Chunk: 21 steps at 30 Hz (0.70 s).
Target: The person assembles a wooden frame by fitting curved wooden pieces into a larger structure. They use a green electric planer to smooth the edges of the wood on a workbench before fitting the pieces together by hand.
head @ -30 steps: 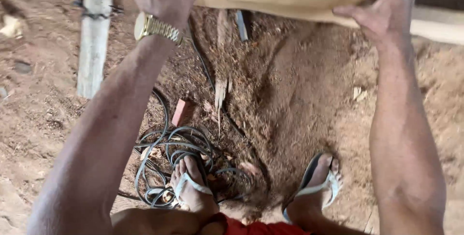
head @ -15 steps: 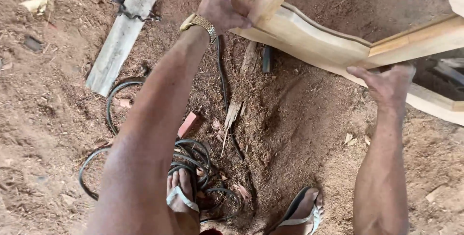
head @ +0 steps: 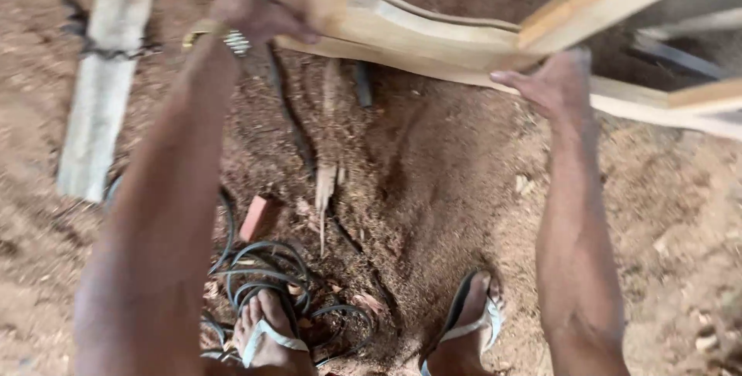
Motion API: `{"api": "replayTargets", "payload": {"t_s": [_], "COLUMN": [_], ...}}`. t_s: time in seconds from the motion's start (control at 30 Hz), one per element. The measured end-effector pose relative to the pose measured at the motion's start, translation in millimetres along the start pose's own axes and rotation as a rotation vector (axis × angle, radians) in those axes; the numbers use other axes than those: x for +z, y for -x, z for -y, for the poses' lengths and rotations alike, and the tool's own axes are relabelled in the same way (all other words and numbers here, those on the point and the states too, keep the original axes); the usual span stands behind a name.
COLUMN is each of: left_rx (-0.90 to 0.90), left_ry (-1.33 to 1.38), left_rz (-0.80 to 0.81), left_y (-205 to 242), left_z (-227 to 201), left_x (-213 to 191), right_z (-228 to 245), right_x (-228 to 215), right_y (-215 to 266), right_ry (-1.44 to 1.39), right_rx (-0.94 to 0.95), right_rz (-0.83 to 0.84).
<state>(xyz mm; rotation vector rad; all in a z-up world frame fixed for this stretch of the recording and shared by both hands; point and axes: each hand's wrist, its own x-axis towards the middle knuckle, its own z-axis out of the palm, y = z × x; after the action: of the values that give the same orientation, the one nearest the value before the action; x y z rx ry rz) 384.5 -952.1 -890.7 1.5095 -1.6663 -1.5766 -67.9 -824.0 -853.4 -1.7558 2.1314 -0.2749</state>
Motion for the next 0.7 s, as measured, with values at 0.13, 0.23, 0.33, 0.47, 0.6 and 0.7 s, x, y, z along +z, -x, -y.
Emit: {"api": "replayTargets", "payload": {"t_s": [0.13, 0.23, 0.33, 0.47, 0.6, 0.7], "left_rx": [-0.026, 0.108, 0.151, -0.067, -0.216, -0.227], "left_ry": [-0.005, -0.041, -0.073, 0.095, -0.244, -0.165], "left_rz": [0.012, -0.055, -0.074, -0.250, -0.270, -0.205], "left_y": [31, 37, 25, 14, 19, 22], "left_z": [6, 3, -2, 7, -9, -12], "left_x": [5, 6, 5, 10, 10, -4], "right_z": [39, 13, 32, 10, 16, 11], "right_x": [-17, 1, -14, 7, 5, 9], "right_y": [7, 6, 2, 2, 10, 8], "right_ry": [-0.036, -0.212, -0.246, -0.131, -0.174, -0.138], "right_rx": [0.347, 0.098, 0.126, 0.028, 0.019, -0.018], "right_rz": [0.234, 0.042, 0.086, 0.077, 0.073, 0.071]}}
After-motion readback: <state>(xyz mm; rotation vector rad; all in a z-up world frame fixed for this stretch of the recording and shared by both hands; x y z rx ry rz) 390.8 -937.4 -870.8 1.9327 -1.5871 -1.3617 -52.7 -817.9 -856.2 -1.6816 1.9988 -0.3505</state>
